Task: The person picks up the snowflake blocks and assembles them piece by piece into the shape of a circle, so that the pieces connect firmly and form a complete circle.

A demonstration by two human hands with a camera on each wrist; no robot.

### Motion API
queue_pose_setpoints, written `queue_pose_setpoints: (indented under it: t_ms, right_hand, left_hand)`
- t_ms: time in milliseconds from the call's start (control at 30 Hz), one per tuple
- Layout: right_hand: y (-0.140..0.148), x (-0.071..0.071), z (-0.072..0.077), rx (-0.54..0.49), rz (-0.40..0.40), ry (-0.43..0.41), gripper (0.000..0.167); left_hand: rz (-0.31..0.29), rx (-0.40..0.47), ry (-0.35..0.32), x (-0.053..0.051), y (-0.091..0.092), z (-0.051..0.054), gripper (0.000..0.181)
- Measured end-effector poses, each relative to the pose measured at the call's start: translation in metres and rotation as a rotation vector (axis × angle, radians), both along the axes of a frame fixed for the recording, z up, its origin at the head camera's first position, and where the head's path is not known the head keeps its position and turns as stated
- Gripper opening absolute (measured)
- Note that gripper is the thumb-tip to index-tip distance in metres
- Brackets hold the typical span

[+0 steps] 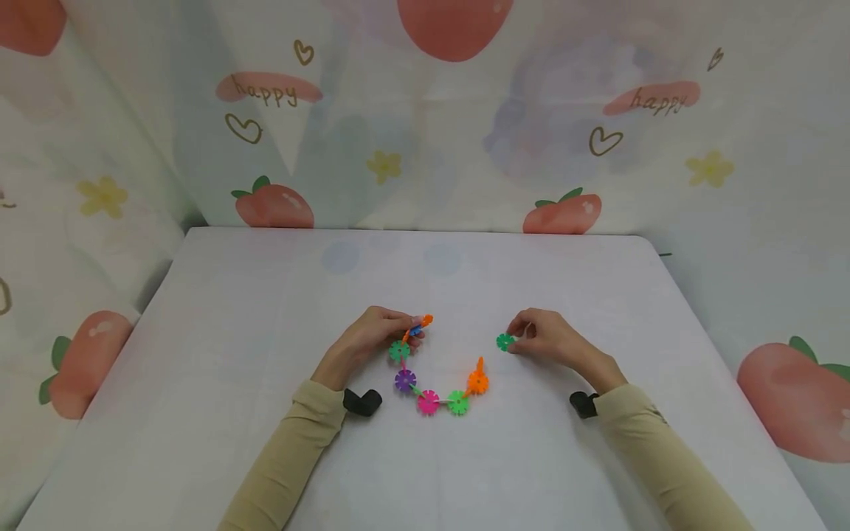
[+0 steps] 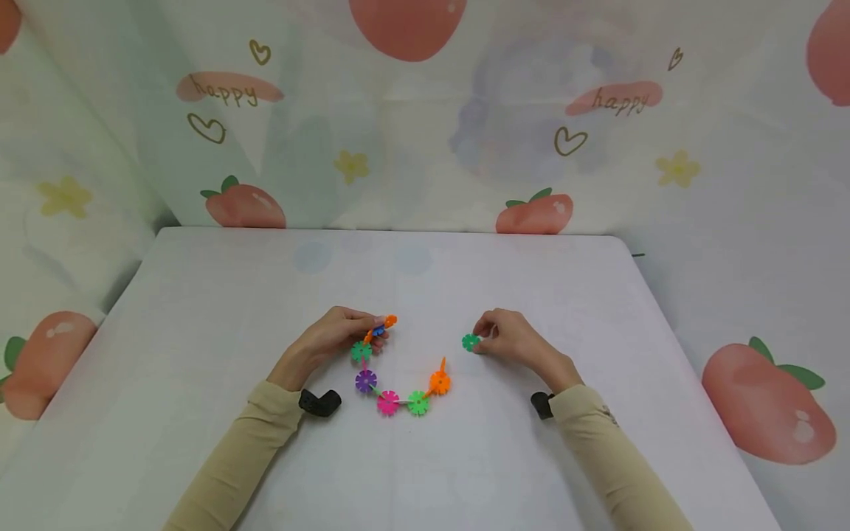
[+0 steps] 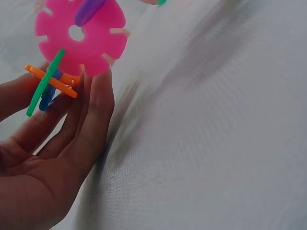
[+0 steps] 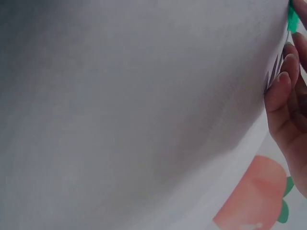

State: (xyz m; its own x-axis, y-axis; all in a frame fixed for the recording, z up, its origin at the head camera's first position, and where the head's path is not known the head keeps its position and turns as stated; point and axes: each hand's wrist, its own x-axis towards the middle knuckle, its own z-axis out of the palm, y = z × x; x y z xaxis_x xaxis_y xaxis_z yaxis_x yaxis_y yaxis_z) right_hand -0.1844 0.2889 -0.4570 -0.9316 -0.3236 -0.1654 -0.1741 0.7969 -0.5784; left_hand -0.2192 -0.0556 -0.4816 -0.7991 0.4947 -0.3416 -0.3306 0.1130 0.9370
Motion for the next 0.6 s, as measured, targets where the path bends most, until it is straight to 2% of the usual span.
queue_pose_setpoints:
  t_ms: [167,433,600]
  right_hand:
    - [-0.004,-0.001,0.0,-0.024,-0.025,-0.012,0.024]
    - [-0.014,-0.004,0.002,-0.107,0.006,0.001,0.017]
    - [-0.027,-0.01,0.006,-0.144,0.003,0.003,0.019]
  left_hand:
    - [-0.013,0.029,0.005,0.0,-0.001,0.0,0.033]
    - [-0.013,0.037,0.009,0.0,-0.001,0.001,0.033]
    - [-0.011,0.039,0.001,0.0,0.0,0.001,0.032]
